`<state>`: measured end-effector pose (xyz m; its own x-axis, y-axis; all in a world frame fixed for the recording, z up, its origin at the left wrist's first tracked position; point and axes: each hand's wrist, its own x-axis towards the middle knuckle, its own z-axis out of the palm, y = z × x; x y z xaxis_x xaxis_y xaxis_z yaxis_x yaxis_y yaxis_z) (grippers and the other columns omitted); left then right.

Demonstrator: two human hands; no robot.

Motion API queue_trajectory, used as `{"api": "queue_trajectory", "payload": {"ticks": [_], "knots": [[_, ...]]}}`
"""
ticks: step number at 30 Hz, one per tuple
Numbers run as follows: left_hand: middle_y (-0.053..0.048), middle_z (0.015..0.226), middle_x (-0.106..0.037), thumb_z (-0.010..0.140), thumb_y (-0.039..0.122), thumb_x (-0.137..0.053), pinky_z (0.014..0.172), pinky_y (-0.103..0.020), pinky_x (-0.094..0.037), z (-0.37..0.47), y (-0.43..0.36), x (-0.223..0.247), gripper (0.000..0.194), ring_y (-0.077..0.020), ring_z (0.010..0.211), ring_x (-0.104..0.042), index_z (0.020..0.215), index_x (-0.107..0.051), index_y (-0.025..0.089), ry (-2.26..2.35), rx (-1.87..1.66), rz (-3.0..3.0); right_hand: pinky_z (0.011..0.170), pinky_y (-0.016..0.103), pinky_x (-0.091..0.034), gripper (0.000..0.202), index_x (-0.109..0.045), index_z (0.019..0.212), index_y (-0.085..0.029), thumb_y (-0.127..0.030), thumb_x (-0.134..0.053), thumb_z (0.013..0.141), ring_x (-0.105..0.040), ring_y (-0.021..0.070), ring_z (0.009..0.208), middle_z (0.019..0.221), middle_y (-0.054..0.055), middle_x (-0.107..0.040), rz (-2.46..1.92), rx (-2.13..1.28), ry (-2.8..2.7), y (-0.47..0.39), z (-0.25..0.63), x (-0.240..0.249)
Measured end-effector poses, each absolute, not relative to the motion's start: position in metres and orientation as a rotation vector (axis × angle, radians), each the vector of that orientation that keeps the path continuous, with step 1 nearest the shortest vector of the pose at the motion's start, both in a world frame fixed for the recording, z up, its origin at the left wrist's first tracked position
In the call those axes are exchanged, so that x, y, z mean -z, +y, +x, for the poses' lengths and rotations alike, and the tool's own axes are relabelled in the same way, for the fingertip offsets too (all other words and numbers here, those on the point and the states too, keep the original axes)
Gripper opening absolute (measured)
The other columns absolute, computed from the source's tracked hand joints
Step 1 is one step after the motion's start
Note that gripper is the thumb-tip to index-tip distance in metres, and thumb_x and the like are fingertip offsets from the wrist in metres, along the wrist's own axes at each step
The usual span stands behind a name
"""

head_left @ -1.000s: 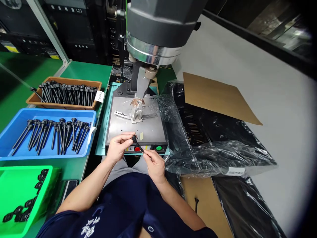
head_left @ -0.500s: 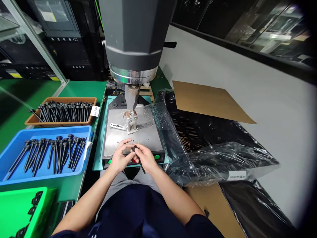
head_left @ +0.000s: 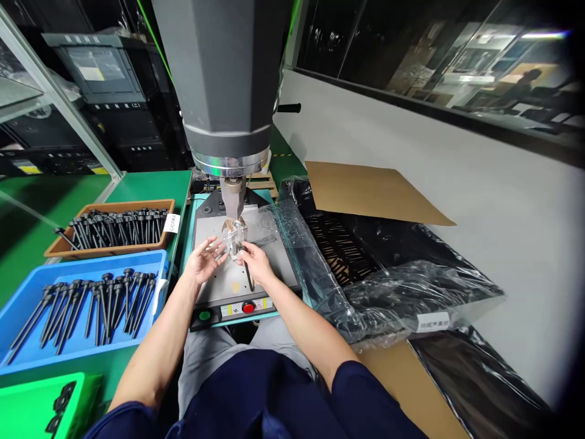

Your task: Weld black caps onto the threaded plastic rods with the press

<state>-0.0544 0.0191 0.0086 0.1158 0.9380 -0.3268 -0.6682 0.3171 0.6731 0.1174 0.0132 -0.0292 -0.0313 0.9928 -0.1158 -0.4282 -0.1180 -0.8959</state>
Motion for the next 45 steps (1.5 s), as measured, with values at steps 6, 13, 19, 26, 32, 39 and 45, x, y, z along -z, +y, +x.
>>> {"api": "queue_trajectory", "payload": {"ticks": [6, 13, 19, 26, 32, 39, 45], "knots": [[-0.008, 0.092, -0.07, 0.065, 0.016, -0.081, 0.057, -0.019, -0.055, -0.049, 0.029, -0.013, 0.024, -0.0108, 0.068, -0.066, 0.085, -0.067, 0.014, 0.952, -1.288, 0.408, 0.068, 0.029, -0.057, 0.04, -0.067, 0.103, -0.02, -0.032, -0.077, 0.066, -0.063, 0.0133, 0.071, 0.089, 0.001, -0.066, -0.856, -1.399, -0.873, 0.027, 0.115, 0.027], [-0.004, 0.085, -0.07, 0.055, 0.013, -0.086, 0.047, -0.014, -0.047, -0.049, 0.033, -0.04, 0.03, -0.0062, 0.057, -0.06, 0.079, -0.069, 0.014, 0.938, -1.431, 0.664, 0.085, 0.034, -0.052, 0.033, -0.07, 0.107, -0.023, -0.032, -0.07, 0.075, -0.064, 0.0186, 0.087, 0.1, 0.004, -0.071, -0.973, -0.968, -1.151, 0.038, 0.116, 0.016], [-0.008, 0.095, -0.071, 0.053, 0.018, -0.088, 0.048, -0.015, -0.047, -0.054, 0.041, -0.053, 0.037, -0.0064, 0.06, -0.06, 0.086, -0.073, 0.013, 0.935, -1.415, 0.797, 0.083, 0.034, -0.053, 0.033, -0.072, 0.11, -0.024, -0.034, -0.067, 0.078, -0.064, 0.0198, 0.088, 0.103, 0.004, -0.073, -1.103, -0.761, -1.179, 0.041, 0.106, 0.006], [-0.008, 0.089, -0.071, 0.053, 0.018, -0.087, 0.048, -0.015, -0.046, -0.048, 0.05, -0.06, 0.036, -0.007, 0.06, -0.059, 0.086, -0.073, 0.012, 0.939, -1.397, 0.775, 0.092, 0.034, -0.049, 0.03, -0.073, 0.108, -0.024, -0.031, -0.064, 0.08, -0.063, 0.0221, 0.1, 0.106, 0.005, -0.074, -1.199, -0.648, -1.262, 0.06, 0.102, -0.011], [-0.007, 0.091, -0.072, 0.055, 0.021, -0.086, 0.05, -0.018, -0.044, -0.05, 0.054, -0.058, 0.033, -0.0083, 0.061, -0.058, 0.084, -0.073, 0.014, 0.956, -1.419, 0.793, 0.079, 0.031, -0.051, 0.027, -0.071, 0.097, -0.019, -0.028, -0.07, 0.072, -0.065, 0.0197, 0.08, 0.09, 0.004, -0.074, -1.046, -0.899, -1.176, 0.084, 0.099, -0.015], [-0.007, 0.089, -0.073, 0.054, 0.025, -0.087, 0.057, -0.022, -0.046, -0.052, 0.054, -0.054, 0.032, -0.0097, 0.063, -0.06, 0.081, -0.072, 0.015, 0.982, -1.409, 0.771, 0.101, 0.036, -0.043, 0.016, -0.072, 0.092, -0.025, -0.028, -0.063, 0.079, -0.06, 0.0222, 0.107, 0.105, 0.002, -0.071, -0.959, -0.887, -1.361, 0.08, 0.114, -0.029], [-0.006, 0.085, -0.072, 0.053, 0.023, -0.087, 0.051, -0.018, -0.044, -0.051, 0.052, -0.056, 0.031, -0.0078, 0.06, -0.057, 0.079, -0.072, 0.014, 0.971, -1.394, 0.777, 0.096, 0.035, -0.046, 0.011, -0.07, 0.077, -0.022, -0.026, -0.074, 0.068, -0.061, 0.0204, 0.099, 0.097, 0.003, -0.069, -0.993, -0.949, -1.202, 0.086, 0.108, -0.026]]}}
